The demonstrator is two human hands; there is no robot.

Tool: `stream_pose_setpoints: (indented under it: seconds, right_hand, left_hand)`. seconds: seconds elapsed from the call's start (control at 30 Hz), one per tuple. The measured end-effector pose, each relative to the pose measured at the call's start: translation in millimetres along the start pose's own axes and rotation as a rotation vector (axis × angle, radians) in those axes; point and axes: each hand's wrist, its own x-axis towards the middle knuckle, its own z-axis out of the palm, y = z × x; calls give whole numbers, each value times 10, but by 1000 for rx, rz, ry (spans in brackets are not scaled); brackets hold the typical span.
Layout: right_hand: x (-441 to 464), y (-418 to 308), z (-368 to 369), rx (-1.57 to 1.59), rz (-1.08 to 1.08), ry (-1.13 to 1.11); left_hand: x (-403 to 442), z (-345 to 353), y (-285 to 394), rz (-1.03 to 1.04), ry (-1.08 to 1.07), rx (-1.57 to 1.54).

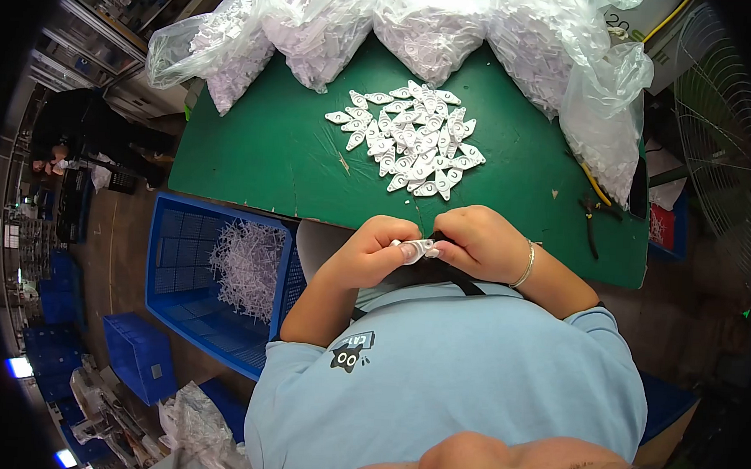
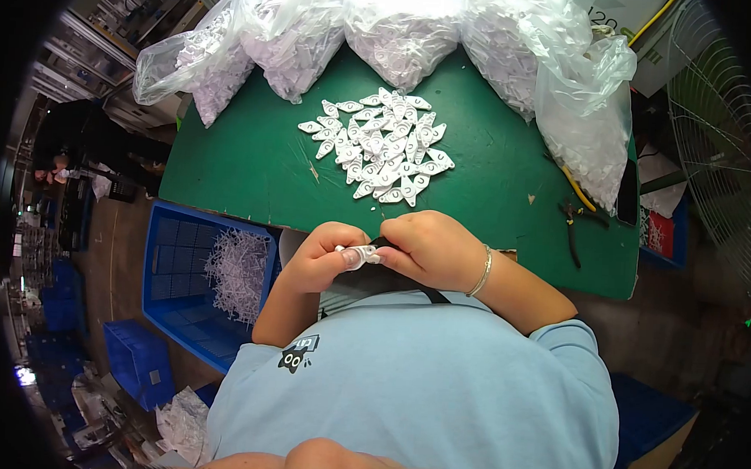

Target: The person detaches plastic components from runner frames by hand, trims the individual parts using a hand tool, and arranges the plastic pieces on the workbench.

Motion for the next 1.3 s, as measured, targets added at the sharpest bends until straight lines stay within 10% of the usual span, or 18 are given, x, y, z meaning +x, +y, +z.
stream_pose_setpoints:
  seconds: [0.63, 1.3]
  right_hand:
    - [-54, -10, 5, -27, -9, -34]
    - [-135, 279, -20, -438, 186, 177]
  left_hand:
    - [-6, 21, -147, -47, -85, -233]
    - [-26, -479, -395, 158, 479, -708]
